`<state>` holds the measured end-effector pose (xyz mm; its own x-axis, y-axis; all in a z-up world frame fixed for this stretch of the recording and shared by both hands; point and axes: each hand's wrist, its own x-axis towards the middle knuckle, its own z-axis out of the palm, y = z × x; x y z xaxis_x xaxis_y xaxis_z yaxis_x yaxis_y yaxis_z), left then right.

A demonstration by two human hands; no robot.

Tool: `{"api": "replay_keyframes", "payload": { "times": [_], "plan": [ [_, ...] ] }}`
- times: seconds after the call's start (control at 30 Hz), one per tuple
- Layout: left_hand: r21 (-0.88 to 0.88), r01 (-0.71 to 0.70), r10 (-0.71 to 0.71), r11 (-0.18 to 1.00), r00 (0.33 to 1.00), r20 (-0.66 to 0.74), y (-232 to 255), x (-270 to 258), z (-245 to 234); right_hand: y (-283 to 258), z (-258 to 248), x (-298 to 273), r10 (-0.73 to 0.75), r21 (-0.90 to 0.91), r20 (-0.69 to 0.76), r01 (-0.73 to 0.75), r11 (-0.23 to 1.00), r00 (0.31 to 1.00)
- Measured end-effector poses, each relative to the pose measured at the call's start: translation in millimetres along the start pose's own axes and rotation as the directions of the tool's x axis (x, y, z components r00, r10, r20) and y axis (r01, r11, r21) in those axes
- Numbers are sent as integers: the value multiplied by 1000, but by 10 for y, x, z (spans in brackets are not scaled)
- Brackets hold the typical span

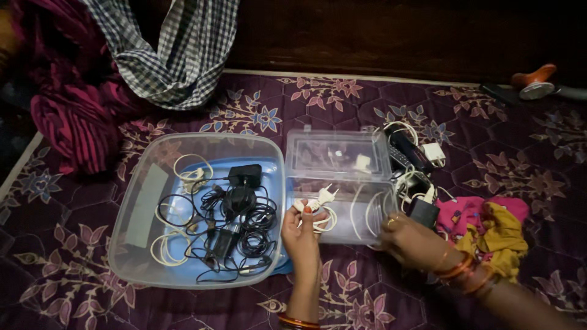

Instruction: The person organizes various electronic cables, chargers, and power adapters by sorting them into different plastic containers and using a cloth to wipe some items.

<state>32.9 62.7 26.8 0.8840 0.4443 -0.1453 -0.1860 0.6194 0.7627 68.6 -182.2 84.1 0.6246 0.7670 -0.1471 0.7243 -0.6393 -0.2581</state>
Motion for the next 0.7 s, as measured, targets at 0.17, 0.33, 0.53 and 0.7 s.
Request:
{"api": "replay_keyframes", "payload": {
  "times": [0.17,0.33,0.53,0.7],
  "plan": [
    [4,23,-23,1000,1000,6,13,-8,-15,110,-82,125,26,-240,-18,-29,970,1000],
    [35,-4,3,999,1000,15,-40,5,-19,278,-243,80,65,-455,-29,-71,888,997],
    [10,11,-11,1000,1000,12,-65,-17,-9,493,62,251,-158,-358,42,163,919,987],
    [48,24,-24,999,1000,-3,-81,19,-60,220,141,651,-243,-315,15,235,920,970]
  ]
}}
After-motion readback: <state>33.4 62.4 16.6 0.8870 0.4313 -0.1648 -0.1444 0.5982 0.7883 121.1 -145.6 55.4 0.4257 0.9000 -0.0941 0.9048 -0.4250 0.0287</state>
